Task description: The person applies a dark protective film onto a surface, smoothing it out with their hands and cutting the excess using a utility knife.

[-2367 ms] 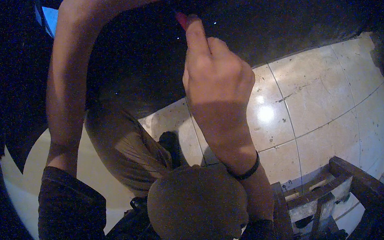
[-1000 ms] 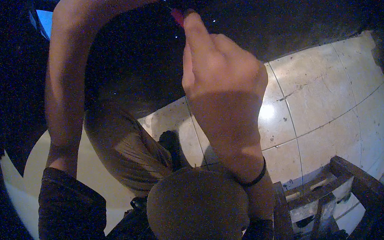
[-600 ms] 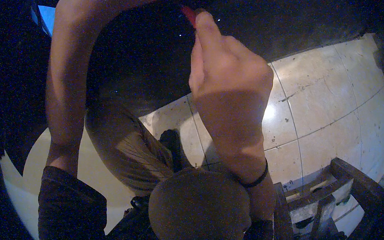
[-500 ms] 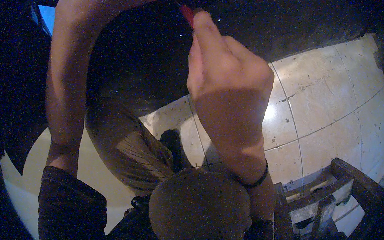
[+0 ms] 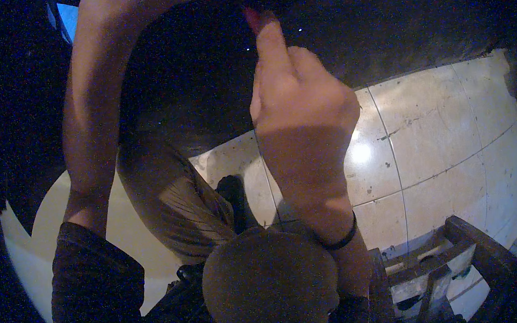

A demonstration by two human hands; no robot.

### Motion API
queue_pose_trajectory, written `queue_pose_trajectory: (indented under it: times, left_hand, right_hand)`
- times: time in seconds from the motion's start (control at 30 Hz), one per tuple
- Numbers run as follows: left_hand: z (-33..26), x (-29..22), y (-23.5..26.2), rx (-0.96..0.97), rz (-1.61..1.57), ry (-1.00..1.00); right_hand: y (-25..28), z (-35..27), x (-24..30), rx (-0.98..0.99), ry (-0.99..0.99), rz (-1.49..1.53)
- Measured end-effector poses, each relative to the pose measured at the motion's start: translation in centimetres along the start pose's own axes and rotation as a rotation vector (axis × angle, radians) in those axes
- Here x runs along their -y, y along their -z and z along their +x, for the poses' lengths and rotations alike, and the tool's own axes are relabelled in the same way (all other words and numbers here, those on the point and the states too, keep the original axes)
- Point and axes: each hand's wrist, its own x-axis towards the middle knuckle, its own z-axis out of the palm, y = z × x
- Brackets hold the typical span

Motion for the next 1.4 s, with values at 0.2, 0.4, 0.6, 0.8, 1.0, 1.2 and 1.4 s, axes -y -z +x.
queue_pose_trajectory:
  times: [0.2,0.4,0.6,0.8,1.0,1.2,1.4]
  left_hand:
    - [0.8,-1.2,-1.3,-0.079,-0.067,0.028]
    - [0.6,-1.5,1.0,0.058,0.054,0.049]
    - [0.1,-1.2,-2.9,-0.089,0.229,-0.049]
    - [0.0,-1.4,-1.3,0.051,0.115,-0.045]
    - [0.3,-2.0,-0.2,0.148,0.086,-0.019]
    - [1.2,-1.9,1.8,0.305,-0.156,0.015]
    - [0.9,-2.9,-1.5,0.018,0.001,0.063]
  right_hand:
    - [0.6,0.0,-1.0,0.039,-0.003,-0.094]
    - [0.2,0.0,0.0,0.072,-0.044,-0.021]
    - [0.1,0.3,-0.2,0.08,-0.057,0.028]
    - [-0.8,-0.9,-1.3,0.135,-0.089,-0.023]
    - [-1.2,-2.7,-2.9,0.115,-0.108,-0.042]
    - [0.6,-2.6,-2.8,0.042,-0.088,-0.038]
    - [0.8,-2.9,-3.2,0.016,-0.094,-0.008]
